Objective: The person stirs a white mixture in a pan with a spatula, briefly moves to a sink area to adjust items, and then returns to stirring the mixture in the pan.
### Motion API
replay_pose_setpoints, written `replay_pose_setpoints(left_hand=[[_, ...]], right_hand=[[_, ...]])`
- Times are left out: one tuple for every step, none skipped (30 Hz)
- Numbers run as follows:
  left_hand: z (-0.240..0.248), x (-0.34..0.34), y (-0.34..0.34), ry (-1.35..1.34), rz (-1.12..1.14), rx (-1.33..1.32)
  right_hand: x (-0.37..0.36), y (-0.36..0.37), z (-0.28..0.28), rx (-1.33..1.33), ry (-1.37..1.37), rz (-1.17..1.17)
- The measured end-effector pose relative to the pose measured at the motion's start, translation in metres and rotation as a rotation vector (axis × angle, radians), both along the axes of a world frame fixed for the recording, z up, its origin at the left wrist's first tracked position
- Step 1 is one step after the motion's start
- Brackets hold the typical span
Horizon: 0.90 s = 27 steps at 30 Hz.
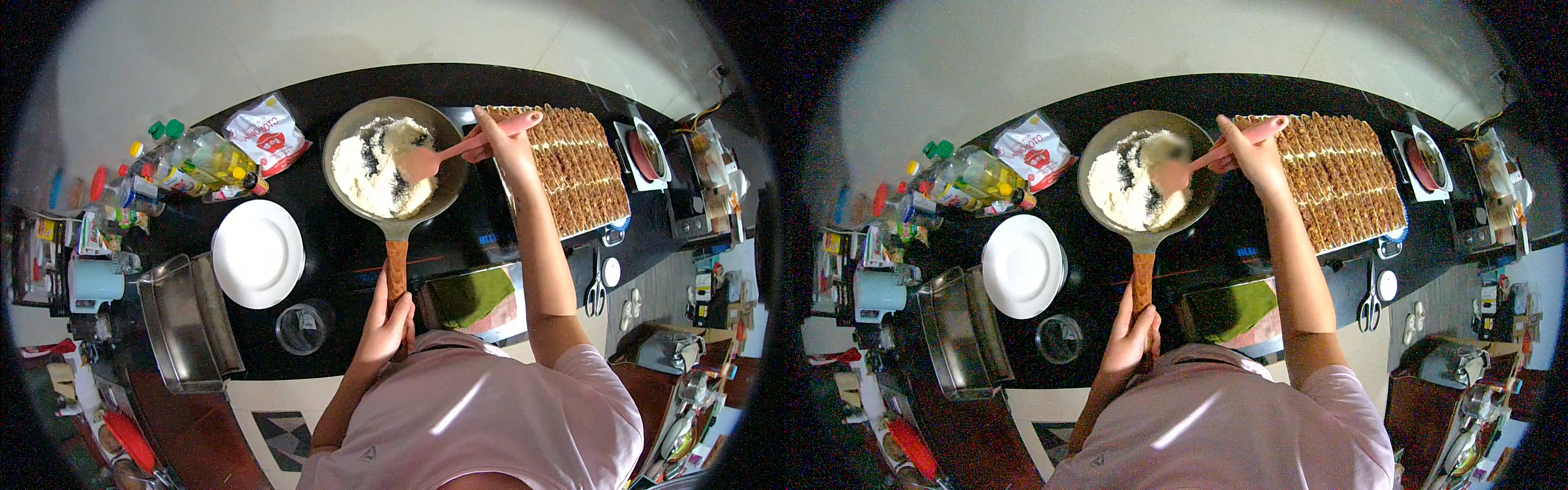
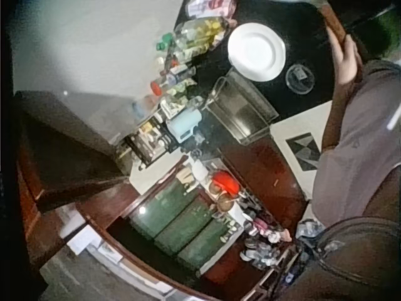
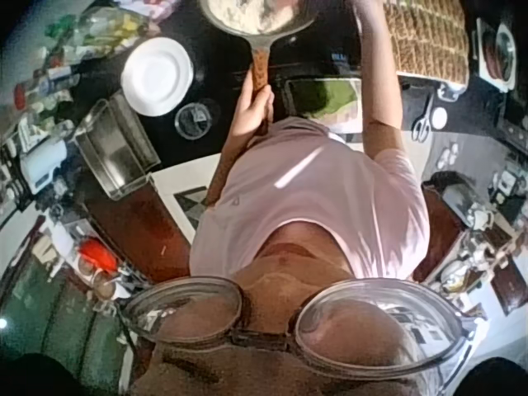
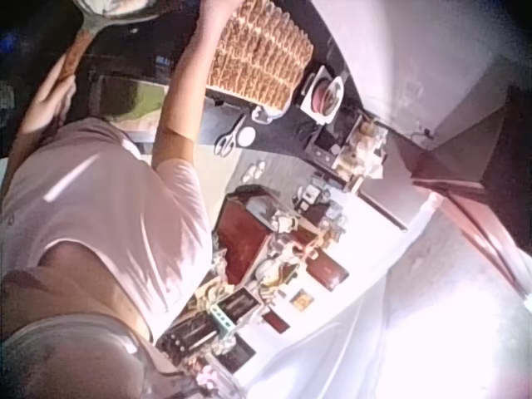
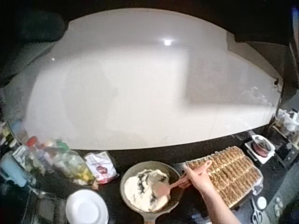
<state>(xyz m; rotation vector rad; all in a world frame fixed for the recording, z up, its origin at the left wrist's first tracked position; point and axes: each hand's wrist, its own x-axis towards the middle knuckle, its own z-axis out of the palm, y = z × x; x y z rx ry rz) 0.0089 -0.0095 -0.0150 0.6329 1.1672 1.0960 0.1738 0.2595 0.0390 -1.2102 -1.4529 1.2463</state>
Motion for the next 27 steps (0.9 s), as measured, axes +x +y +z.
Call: replay_pose_setpoints(left_hand=[[-0.003, -0.001, 0.000, 0.001, 0.002, 0.007], [-0.004, -0.001, -0.001, 0.001, 0.001, 0.013], [-0.004, -0.001, -0.001, 0.001, -0.001, 0.019], [-0.002, -0.001, 0.000, -0.012, -0.002, 0.005], [0.002, -0.002, -0.001, -0.024, -0.001, -0.013], [0.005, -0.002, -0.001, -0.036, 0.000, -0.031], [0.006, -0.002, -0.001, -0.034, -0.006, -0.038], [0.007, -0.002, 0.000, -0.031, -0.008, -0.046], [0.008, -0.002, 0.000, -0.027, -0.010, -0.053], [0.007, -0.003, 0.000, -0.008, -0.006, -0.031], [0.005, -0.002, 0.000, 0.012, -0.012, -0.005], [0.003, -0.002, 0.000, 0.031, -0.018, 0.020], [0.000, -0.001, 0.001, 0.046, -0.019, 0.046], [-0.004, -0.001, 0.001, 0.061, -0.016, 0.073], [-0.006, -0.001, 0.001, 0.075, -0.013, 0.099], [-0.007, -0.001, 0.000, 0.063, -0.004, 0.077], [-0.006, -0.001, 0.000, 0.050, -0.003, 0.055], [-0.004, -0.001, -0.001, 0.037, -0.001, 0.034], [0.000, -0.002, 0.000, 0.027, -0.008, 0.016], [0.005, -0.002, 0.000, 0.017, -0.014, -0.002], [0.008, -0.003, 0.000, 0.007, -0.019, -0.020], [0.005, -0.002, 0.000, 0.007, -0.012, 0.016], [-0.001, -0.002, 0.000, 0.006, -0.005, 0.053], [-0.005, -0.001, -0.001, 0.006, 0.002, 0.089], [-0.007, 0.000, -0.001, 0.018, 0.005, 0.088], [-0.009, 0.000, 0.000, 0.028, 0.003, 0.090], [-0.010, 0.000, 0.001, 0.040, 0.002, 0.091]], right_hand=[[-0.005, -0.002, 0.005, 0.009, 0.015, 0.000], [-0.011, -0.009, 0.015, 0.016, 0.030, -0.004], [-0.020, -0.014, 0.020, 0.024, 0.044, -0.007], [-0.027, -0.017, 0.016, -0.026, 0.024, -0.007], [-0.038, -0.025, 0.015, -0.050, 0.041, 0.036], [-0.051, -0.031, 0.009, -0.046, 0.049, 0.080], [-0.060, -0.035, 0.000, -0.041, 0.058, 0.122], [-0.064, -0.033, -0.010, 0.010, 0.057, 0.115], [-0.067, -0.028, -0.016, 0.062, 0.057, 0.109], [-0.066, -0.024, -0.014, -0.026, 0.068, 0.051], [-0.059, -0.010, -0.025, -0.008, 0.105, -0.008], [-0.046, 0.004, -0.033, 0.008, 0.069, -0.051], [-0.034, 0.014, -0.035, 0.024, 0.029, -0.090], [-0.024, 0.019, -0.032, 0.066, 0.034, -0.109], [-0.018, 0.023, -0.030, 0.108, 0.040, -0.128], [-0.020, 0.012, -0.011, 0.067, 0.068, -0.103], [-0.018, 0.006, 0.002, 0.079, 0.065, -0.097], [-0.015, 0.003, 0.009, 0.104, 0.047, -0.100], [-0.011, 0.000, 0.013, 0.131, 0.030, -0.107], [-0.010, -0.002, 0.015, 0.184, 0.053, -0.147], [-0.011, -0.001, 0.014, 0.236, -0.048, -0.173], [-0.014, 0.003, 0.012, 0.288, -0.145, -0.200], [-0.018, 0.004, 0.009, 0.340, -0.243, -0.226], [-0.025, 0.004, 0.006, 0.353, -0.392, -0.220], [-0.037, -0.002, 0.003, 0.350, -0.492, -0.239], [-0.048, -0.011, -0.001, 0.467, -0.488, -0.200], [-0.057, -0.019, -0.004, 0.584, -0.483, -0.161]])
